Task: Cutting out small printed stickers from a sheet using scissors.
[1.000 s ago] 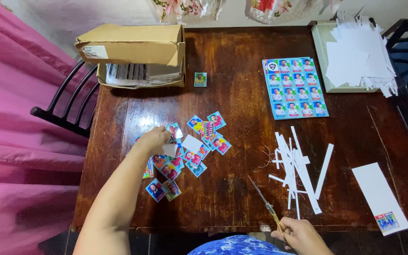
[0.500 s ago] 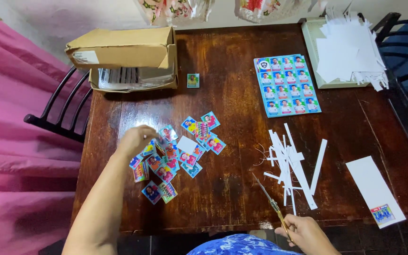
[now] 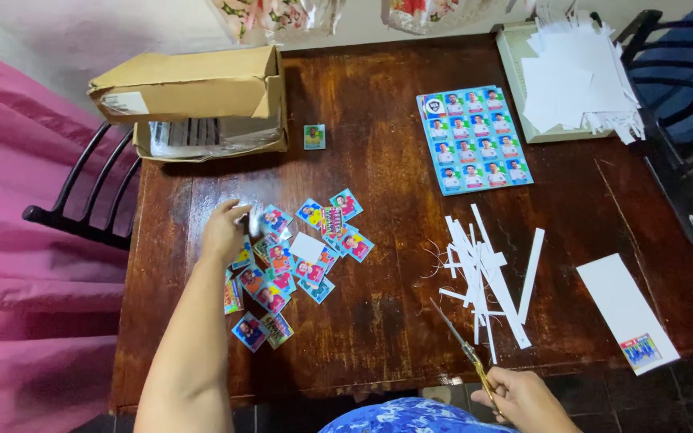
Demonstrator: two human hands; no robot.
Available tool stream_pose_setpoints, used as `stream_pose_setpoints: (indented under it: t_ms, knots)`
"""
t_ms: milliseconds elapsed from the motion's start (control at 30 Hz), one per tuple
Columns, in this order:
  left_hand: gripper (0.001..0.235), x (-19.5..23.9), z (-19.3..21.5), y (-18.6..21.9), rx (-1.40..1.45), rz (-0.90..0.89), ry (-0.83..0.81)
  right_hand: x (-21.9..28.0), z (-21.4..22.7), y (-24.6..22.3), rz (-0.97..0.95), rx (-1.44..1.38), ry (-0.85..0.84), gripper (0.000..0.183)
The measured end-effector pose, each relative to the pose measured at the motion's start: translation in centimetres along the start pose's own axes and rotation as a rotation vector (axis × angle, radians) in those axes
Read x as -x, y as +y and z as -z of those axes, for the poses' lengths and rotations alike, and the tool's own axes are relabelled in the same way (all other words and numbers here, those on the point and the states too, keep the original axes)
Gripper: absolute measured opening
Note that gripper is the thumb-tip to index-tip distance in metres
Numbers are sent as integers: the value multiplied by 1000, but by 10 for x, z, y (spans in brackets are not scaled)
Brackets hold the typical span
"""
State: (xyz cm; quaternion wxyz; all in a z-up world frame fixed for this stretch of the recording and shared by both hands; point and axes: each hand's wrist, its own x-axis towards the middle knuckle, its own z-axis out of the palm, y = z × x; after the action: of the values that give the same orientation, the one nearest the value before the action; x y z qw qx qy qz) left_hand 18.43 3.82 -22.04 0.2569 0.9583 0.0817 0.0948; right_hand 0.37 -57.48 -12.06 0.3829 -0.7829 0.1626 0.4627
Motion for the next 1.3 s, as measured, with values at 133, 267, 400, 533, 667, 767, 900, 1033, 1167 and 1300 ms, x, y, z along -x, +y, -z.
stream_pose_setpoints:
  t_ms: [133,267,400,533,667,767,900,1033,1167,1300]
  knots:
    - [42,5,3,92,74,-182,-307,10,5,-11,23,135,75,29]
    - [69,11,-5,129,-149,-312,-539,4,10,-6,80,127,70,31]
    - [62,-2,-35,107,-310,-375,-566,-4,14,1,36,-20,11,28]
    - [56,0,-22,118,-342,-361,-591,9,11,-13,41,-12,-2,24]
    - [44,0,-23,110,-242,-313,-569,13,15,-10,62,68,23,27]
    - [26,1,-22,111,-122,-272,-586,13,18,-6,53,1,22,29]
    - [10,9,-22,139,118,-319,-531,25,21,-7,187,203,149,35]
    - [9,13,-20,175,270,-393,-372,20,22,2,154,11,91,33]
    - [19,25,-36,167,284,-450,-219,20,24,10,175,177,131,39]
    - [35,32,-37,158,112,-331,-190,9,26,42,300,58,150,37]
